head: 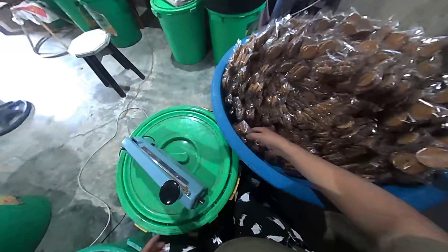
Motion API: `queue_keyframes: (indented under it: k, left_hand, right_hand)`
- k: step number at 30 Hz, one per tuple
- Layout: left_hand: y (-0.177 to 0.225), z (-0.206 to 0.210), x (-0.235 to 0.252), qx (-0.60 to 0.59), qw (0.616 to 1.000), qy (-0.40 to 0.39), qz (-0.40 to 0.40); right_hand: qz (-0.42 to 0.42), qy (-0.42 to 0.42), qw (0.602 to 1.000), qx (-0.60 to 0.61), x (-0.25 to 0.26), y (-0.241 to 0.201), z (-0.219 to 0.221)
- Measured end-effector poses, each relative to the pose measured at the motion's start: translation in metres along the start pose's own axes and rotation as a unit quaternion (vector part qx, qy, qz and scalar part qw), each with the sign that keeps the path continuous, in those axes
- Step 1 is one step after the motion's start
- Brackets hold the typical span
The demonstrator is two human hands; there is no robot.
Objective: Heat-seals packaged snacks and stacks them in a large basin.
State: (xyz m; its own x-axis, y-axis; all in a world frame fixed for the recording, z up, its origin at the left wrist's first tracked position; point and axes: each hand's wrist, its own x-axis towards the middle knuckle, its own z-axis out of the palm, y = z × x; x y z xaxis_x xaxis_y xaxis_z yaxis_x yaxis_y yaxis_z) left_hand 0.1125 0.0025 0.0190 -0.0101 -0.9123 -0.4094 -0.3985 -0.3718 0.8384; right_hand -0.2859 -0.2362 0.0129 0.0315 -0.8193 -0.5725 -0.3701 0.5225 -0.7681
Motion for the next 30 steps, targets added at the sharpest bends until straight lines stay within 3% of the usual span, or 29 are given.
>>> queue_keyframes:
  k: [3,6,7,8,10,12,14,16,19,22,24,27,30]
  left_hand:
    - [0.042,0.048,0.023,-0.153,0.977,-0.126,0.081]
    - [0.069,0.086,0.054,-0.406,0.875,-0.262,0.032]
    - [0.074,0.095,0.060,-0.476,0.841,-0.256,-0.008]
    - [0.082,0.101,0.061,-0.525,0.825,-0.200,-0.064]
    - [0.083,0.104,0.065,-0.538,0.832,-0.076,-0.112]
    - [0.061,0.102,0.063,-0.445,0.894,-0.014,-0.051]
    - [0.041,0.098,0.059,-0.333,0.943,0.004,0.028]
    - [0.035,0.092,0.057,-0.274,0.960,0.026,0.053]
    - [0.035,0.081,0.066,-0.267,0.955,0.124,0.025]
    - [0.023,0.071,0.092,-0.227,0.945,0.234,0.031]
    - [0.021,0.061,0.108,-0.210,0.942,0.261,0.014]
    - [0.027,0.040,0.126,-0.200,0.942,0.268,0.006]
    - [0.032,0.019,0.142,-0.189,0.940,0.286,0.008]
  right_hand:
    - [-0.218,0.054,0.973,-0.042,-0.067,-0.013,0.014]
    - [-0.411,0.031,0.902,-0.132,-0.106,0.000,0.069]
    - [-0.446,-0.014,0.880,-0.164,-0.113,0.005,0.087]
    - [-0.455,-0.067,0.866,-0.195,-0.119,0.009,0.101]
    - [-0.367,-0.197,0.885,-0.207,-0.125,0.008,0.112]
    - [-0.242,-0.275,0.929,-0.055,-0.122,0.006,0.120]
    - [-0.058,-0.266,0.951,0.149,-0.122,0.000,0.136]
    - [0.027,-0.203,0.958,0.200,-0.110,-0.006,0.153]
    - [-0.109,-0.107,0.988,0.016,-0.079,-0.021,0.177]
    - [-0.248,-0.062,0.947,-0.193,-0.046,-0.035,0.204]
    - [-0.275,-0.078,0.910,-0.301,-0.031,-0.050,0.212]
    - [-0.252,-0.095,0.918,-0.292,-0.012,-0.088,0.212]
    - [-0.255,-0.181,0.915,-0.255,-0.030,-0.127,0.196]
